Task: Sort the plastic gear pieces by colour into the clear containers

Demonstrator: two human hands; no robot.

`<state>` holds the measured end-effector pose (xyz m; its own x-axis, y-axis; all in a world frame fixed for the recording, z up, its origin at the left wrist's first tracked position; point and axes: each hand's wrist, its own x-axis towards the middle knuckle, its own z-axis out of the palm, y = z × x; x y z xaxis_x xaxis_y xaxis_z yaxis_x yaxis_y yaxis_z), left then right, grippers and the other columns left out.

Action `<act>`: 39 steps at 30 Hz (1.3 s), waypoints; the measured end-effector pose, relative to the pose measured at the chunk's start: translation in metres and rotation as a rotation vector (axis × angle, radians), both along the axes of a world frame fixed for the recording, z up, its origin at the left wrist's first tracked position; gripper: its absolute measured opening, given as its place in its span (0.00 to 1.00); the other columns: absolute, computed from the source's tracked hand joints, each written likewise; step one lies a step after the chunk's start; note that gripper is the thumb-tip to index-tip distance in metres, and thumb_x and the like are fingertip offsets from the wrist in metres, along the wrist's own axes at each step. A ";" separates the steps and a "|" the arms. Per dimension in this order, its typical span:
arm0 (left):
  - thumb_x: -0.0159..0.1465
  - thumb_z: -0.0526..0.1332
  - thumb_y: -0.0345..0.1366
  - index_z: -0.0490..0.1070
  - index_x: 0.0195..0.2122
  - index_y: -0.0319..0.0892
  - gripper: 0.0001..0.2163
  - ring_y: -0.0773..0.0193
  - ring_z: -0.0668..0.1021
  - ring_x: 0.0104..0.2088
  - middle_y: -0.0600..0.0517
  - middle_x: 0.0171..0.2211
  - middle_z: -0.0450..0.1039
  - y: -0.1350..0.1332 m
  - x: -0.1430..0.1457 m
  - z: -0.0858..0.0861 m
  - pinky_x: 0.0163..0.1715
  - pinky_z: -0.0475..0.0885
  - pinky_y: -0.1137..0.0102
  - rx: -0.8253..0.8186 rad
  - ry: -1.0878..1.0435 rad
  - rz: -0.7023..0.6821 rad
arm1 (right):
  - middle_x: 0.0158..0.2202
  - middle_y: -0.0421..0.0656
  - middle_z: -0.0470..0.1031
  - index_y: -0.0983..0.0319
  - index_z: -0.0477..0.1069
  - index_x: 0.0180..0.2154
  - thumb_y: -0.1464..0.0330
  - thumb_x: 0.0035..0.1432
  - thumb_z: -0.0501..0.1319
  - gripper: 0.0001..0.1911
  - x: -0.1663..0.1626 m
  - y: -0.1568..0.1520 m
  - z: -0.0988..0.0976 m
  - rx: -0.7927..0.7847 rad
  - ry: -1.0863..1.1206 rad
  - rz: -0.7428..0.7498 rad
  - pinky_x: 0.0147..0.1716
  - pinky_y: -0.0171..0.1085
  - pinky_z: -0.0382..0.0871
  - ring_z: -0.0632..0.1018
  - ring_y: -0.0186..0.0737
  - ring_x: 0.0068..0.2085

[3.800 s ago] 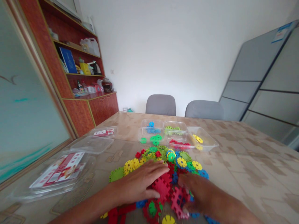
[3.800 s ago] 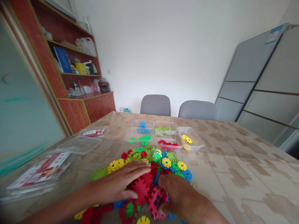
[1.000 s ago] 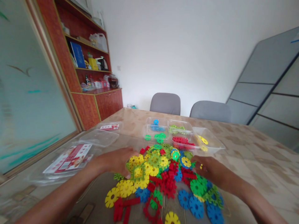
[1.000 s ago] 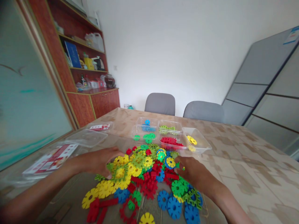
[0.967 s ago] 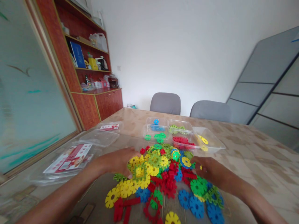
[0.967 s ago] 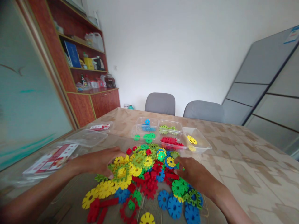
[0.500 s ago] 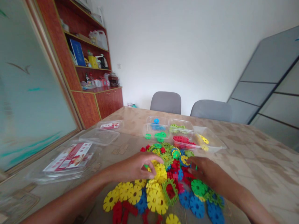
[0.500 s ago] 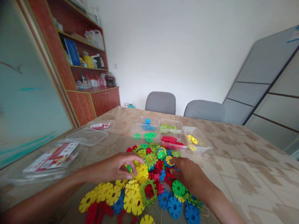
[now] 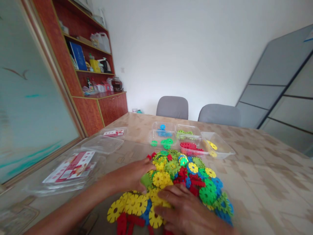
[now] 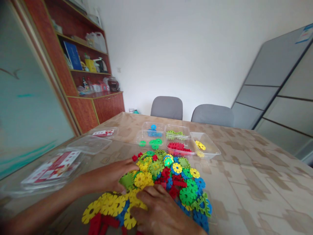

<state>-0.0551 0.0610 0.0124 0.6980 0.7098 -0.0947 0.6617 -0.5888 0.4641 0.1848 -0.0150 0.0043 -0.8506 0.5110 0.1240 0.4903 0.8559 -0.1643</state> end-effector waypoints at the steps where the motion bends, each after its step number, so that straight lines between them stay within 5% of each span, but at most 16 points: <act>1: 0.51 0.70 0.29 0.65 0.57 0.45 0.31 0.49 0.69 0.55 0.45 0.56 0.66 -0.002 0.006 -0.001 0.55 0.63 0.61 0.002 -0.041 0.004 | 0.47 0.42 0.75 0.57 0.71 0.45 0.64 0.64 0.61 0.08 0.001 0.002 -0.001 0.018 -0.002 -0.037 0.48 0.43 0.67 0.73 0.44 0.48; 5: 0.56 0.66 0.28 0.68 0.54 0.45 0.24 0.55 0.72 0.51 0.49 0.52 0.70 -0.011 0.024 0.002 0.51 0.66 0.65 -0.013 -0.197 -0.018 | 0.36 0.40 0.76 0.60 0.70 0.33 0.71 0.63 0.62 0.04 0.010 0.010 0.004 0.083 -0.036 -0.164 0.40 0.40 0.65 0.75 0.41 0.39; 14: 0.62 0.64 0.33 0.70 0.51 0.44 0.16 0.55 0.71 0.53 0.48 0.51 0.71 -0.009 0.026 0.000 0.54 0.63 0.65 0.109 -0.234 -0.049 | 0.29 0.41 0.74 0.62 0.69 0.30 0.76 0.64 0.56 0.10 0.041 0.028 0.016 0.010 0.050 -0.313 0.31 0.36 0.61 0.74 0.37 0.31; 19: 0.59 0.67 0.34 0.66 0.56 0.47 0.24 0.53 0.68 0.56 0.48 0.54 0.68 -0.018 0.035 -0.015 0.56 0.62 0.63 0.102 -0.214 -0.046 | 0.32 0.41 0.76 0.61 0.71 0.37 0.77 0.62 0.55 0.08 0.057 0.036 0.012 -0.171 0.151 -0.372 0.31 0.34 0.62 0.75 0.38 0.33; 25: 0.57 0.64 0.25 0.69 0.51 0.45 0.20 0.56 0.71 0.51 0.49 0.48 0.71 -0.018 0.039 -0.023 0.51 0.65 0.65 0.098 -0.175 0.010 | 0.30 0.40 0.76 0.61 0.74 0.37 0.82 0.49 0.59 0.15 0.064 0.037 0.017 -0.348 0.068 -0.425 0.28 0.32 0.61 0.76 0.37 0.31; 30: 0.60 0.62 0.26 0.71 0.46 0.45 0.13 0.58 0.73 0.48 0.50 0.45 0.72 -0.017 0.041 -0.017 0.49 0.65 0.67 0.108 -0.183 0.014 | 0.30 0.41 0.77 0.60 0.74 0.38 0.78 0.52 0.61 0.12 0.060 0.034 0.015 -0.310 0.064 -0.478 0.28 0.33 0.60 0.76 0.38 0.31; 35: 0.59 0.68 0.39 0.67 0.54 0.46 0.23 0.52 0.69 0.54 0.46 0.53 0.67 -0.023 0.045 -0.015 0.53 0.63 0.63 0.064 -0.178 0.011 | 0.33 0.40 0.78 0.59 0.73 0.35 0.80 0.48 0.60 0.14 0.057 0.034 0.004 -0.245 0.070 -0.436 0.30 0.33 0.61 0.76 0.38 0.32; 39: 0.56 0.69 0.35 0.69 0.45 0.44 0.17 0.55 0.73 0.46 0.50 0.45 0.70 -0.024 0.047 -0.021 0.45 0.66 0.67 0.048 -0.183 0.043 | 0.36 0.40 0.78 0.59 0.72 0.39 0.82 0.49 0.58 0.18 0.057 0.037 -0.002 -0.238 0.131 -0.396 0.35 0.33 0.64 0.77 0.39 0.37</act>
<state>-0.0082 0.0372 -0.0081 0.6690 0.7403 0.0658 0.5942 -0.5860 0.5509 0.2415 0.0222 0.0025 -0.5697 0.8199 0.0571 0.7331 0.5383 -0.4156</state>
